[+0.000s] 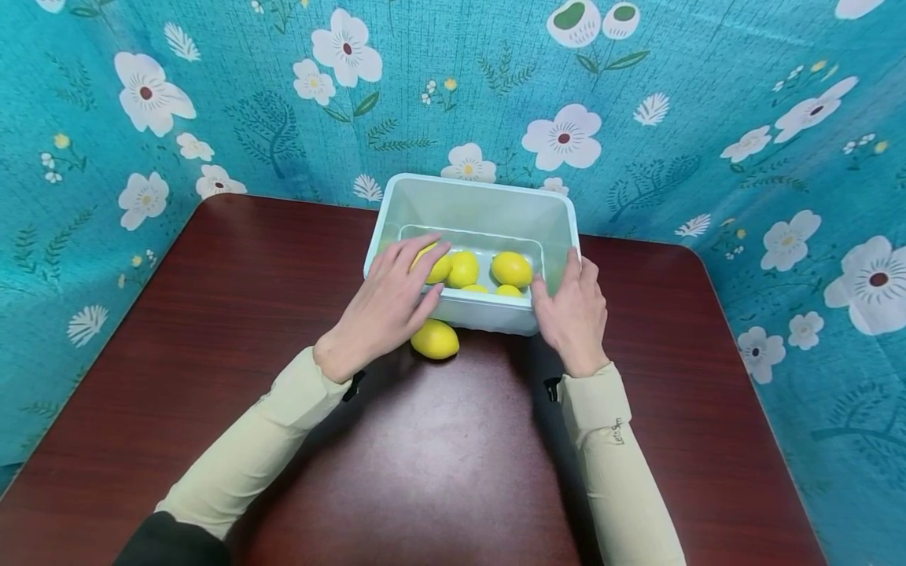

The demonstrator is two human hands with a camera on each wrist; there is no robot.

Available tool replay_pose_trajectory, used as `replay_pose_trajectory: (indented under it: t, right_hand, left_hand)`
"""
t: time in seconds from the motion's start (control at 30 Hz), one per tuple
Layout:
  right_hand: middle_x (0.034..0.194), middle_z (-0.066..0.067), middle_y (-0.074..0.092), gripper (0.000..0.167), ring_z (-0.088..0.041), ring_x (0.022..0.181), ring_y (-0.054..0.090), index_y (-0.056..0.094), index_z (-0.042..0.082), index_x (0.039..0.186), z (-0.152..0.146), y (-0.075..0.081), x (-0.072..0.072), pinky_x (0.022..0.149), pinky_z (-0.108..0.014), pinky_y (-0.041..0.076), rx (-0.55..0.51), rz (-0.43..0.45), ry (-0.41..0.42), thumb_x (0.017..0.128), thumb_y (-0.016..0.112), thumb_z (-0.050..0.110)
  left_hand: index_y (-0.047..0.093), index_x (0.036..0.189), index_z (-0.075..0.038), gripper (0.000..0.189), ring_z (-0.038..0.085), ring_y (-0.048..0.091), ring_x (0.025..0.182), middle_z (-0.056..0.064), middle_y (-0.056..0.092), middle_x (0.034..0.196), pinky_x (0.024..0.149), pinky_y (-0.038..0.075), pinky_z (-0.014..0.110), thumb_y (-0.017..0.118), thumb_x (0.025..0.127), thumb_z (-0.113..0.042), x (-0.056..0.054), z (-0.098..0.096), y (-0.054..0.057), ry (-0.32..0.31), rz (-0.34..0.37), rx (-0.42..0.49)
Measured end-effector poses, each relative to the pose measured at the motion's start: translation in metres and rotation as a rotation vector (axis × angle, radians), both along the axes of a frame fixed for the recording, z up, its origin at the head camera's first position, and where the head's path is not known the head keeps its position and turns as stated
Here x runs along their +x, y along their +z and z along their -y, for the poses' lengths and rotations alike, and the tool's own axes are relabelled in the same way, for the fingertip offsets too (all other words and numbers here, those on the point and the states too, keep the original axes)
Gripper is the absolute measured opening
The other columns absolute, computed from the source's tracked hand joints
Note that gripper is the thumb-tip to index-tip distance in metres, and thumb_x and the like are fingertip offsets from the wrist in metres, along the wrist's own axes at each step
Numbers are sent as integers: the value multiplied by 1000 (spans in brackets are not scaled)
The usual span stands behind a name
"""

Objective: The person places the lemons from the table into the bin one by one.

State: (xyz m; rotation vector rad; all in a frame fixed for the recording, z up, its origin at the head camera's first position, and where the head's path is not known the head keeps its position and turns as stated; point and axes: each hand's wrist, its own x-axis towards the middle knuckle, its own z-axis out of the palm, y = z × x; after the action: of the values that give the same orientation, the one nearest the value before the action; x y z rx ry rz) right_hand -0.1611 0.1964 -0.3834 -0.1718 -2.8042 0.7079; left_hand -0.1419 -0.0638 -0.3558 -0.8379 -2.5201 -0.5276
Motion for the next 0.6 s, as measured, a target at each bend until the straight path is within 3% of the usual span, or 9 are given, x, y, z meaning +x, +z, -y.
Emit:
replay_pose_trajectory:
  t: [0.3,0.6]
  right_hand:
    - [145,-22,38,72,-46,109,53,28,3,151,-1,0,0,88,-60,46,-6,-2,3,94,44,44]
    - [144,-22,38,72,-46,109,54,28,3,151,0,0,0,87,-61,46,-6,-4,1,94,44,44]
  left_hand:
    - [50,136,-7,44,32,43,124,14,47,140,95,40,47,56,94,-18,7,8,-4,5,1,24]
    - [52,134,-6,45,31,45,122,14,49,138,97,39,45,60,92,-18,14,9,-10,-51,-49,34]
